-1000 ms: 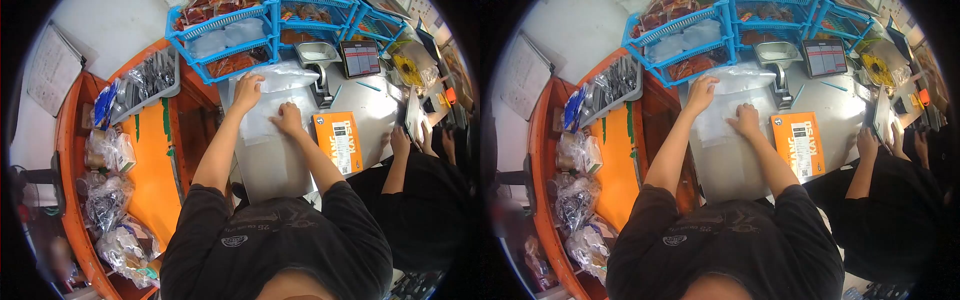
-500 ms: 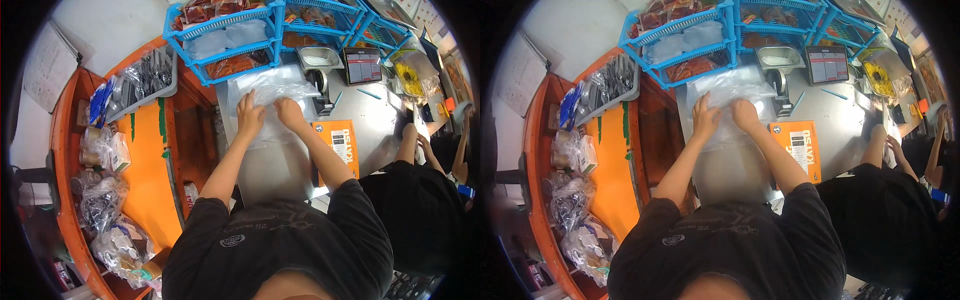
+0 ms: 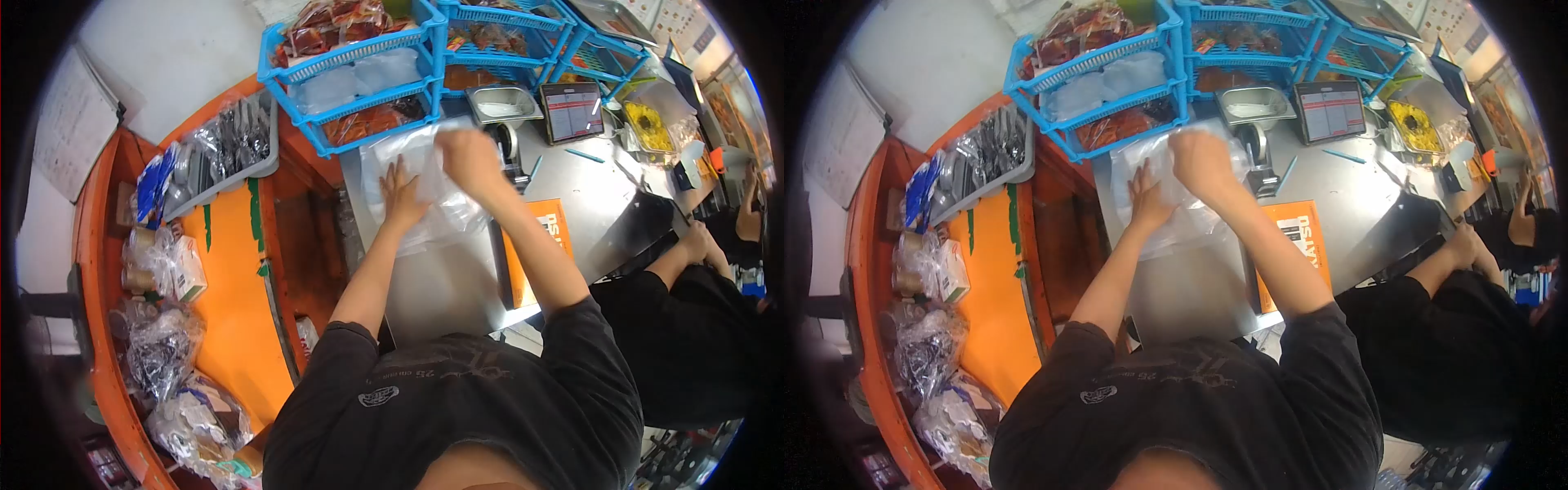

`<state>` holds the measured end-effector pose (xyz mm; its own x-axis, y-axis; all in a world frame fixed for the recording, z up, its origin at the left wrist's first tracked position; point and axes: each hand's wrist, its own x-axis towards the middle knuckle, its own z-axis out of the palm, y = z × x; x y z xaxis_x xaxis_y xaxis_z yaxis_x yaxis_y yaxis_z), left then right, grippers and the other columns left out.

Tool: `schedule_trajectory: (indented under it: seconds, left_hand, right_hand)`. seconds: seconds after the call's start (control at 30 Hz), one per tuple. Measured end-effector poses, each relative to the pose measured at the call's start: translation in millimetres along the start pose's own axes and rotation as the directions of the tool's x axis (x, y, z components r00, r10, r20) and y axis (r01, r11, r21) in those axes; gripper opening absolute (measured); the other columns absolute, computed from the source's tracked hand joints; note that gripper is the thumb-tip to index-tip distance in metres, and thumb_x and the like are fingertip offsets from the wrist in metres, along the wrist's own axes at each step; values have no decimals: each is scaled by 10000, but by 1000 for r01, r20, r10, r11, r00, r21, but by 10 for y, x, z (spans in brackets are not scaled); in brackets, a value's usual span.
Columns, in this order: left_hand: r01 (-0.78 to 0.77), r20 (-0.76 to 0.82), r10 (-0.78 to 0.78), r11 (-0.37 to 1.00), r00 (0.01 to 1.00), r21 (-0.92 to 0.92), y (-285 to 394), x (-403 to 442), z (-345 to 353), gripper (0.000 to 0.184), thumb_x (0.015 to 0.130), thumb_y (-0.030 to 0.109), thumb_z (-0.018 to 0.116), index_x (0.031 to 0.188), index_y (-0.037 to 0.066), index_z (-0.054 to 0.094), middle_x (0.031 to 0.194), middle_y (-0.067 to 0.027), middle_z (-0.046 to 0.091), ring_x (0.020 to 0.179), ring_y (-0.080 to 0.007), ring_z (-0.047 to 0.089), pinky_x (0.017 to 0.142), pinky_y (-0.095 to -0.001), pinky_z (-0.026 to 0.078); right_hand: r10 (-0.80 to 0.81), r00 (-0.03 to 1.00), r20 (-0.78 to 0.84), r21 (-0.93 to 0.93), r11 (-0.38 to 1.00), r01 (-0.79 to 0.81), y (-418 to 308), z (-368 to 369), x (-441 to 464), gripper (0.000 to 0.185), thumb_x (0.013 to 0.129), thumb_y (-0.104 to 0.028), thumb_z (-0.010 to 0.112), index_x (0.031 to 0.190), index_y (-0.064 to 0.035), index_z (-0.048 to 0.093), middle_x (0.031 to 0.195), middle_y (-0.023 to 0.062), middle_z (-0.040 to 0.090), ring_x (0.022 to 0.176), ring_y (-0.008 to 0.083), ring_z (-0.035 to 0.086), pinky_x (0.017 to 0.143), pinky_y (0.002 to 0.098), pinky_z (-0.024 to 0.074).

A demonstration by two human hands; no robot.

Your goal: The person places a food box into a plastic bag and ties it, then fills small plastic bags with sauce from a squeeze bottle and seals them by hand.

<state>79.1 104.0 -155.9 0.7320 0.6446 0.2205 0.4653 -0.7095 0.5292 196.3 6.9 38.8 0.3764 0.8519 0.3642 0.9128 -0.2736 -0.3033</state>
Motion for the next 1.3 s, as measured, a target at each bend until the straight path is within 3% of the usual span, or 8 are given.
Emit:
schedule_trajectory:
  seconds: [0.17,0.37,0.57,0.7,0.77,0.9,1.07,1.3]
  left_hand:
    - [70,151,-58,995,987,-76,96,45,-177,549,652,262,801,1176,201,648,1556,-187,70,1416,-411,96,1102,-621,50]
    - [68,294,309,575,904,-815,-3,209,-2077,776,635,341,809,1305,61,534,1511,-143,278,1408,-293,215,1132,-410,189]
    - [205,750,401,796,526,-569,1222,-684,-2554,510,847,206,668,1297,59,482,1216,-113,537,1172,-208,493,964,-340,411]
    - [675,432,686,-118,586,-728,686,-995,-1862,437,954,204,516,1361,90,402,1254,-124,526,1147,-169,517,914,-318,450]
    - [452,270,411,-452,871,-769,669,-1036,-1894,445,976,211,469,1393,99,363,1299,-129,509,1120,-168,538,887,-314,471]
    - [165,266,-265,-349,927,-923,903,-1195,-1969,499,998,201,410,1461,109,249,1395,-119,457,1085,-177,560,860,-297,496]
    - [134,168,-271,-138,948,-981,520,-1357,-1840,514,1009,187,394,1478,125,194,1365,-107,485,1009,-146,565,859,-283,487]
    - [153,157,-330,-37,931,-988,367,-1504,-1816,518,1006,185,413,1475,115,207,1316,-134,522,710,-98,566,629,-242,497]
  right_hand:
    - [80,691,-718,309,926,215,-296,-1868,-133,239,942,-158,516,759,-4,522,616,61,447,565,112,418,528,283,339]
    - [-55,980,-191,579,800,158,-381,-2063,-358,281,992,-183,464,761,-27,506,651,-37,461,571,34,428,521,200,363]
    - [141,988,68,910,398,-119,-633,-1891,-138,196,941,-211,513,889,-54,618,728,-32,559,588,55,488,526,216,417]
    - [299,947,113,981,115,-154,682,-529,212,267,927,-265,554,1092,-66,621,940,9,620,833,93,565,758,261,475]
    - [39,927,372,646,707,-289,597,82,-344,339,922,-250,572,1207,-65,577,1131,70,598,955,165,569,920,309,436]
    - [-479,416,773,629,496,-598,-332,540,-1361,840,728,-314,796,1409,-45,384,1318,149,499,1188,237,477,1040,374,347]
    - [-251,919,303,532,-756,-382,-830,383,-1433,983,706,-655,677,1403,-31,371,1316,171,506,1217,269,485,1036,424,351]
    - [56,803,593,783,-275,-558,-640,490,-1407,277,935,-277,575,1022,-19,620,902,21,636,832,113,598,764,272,473]
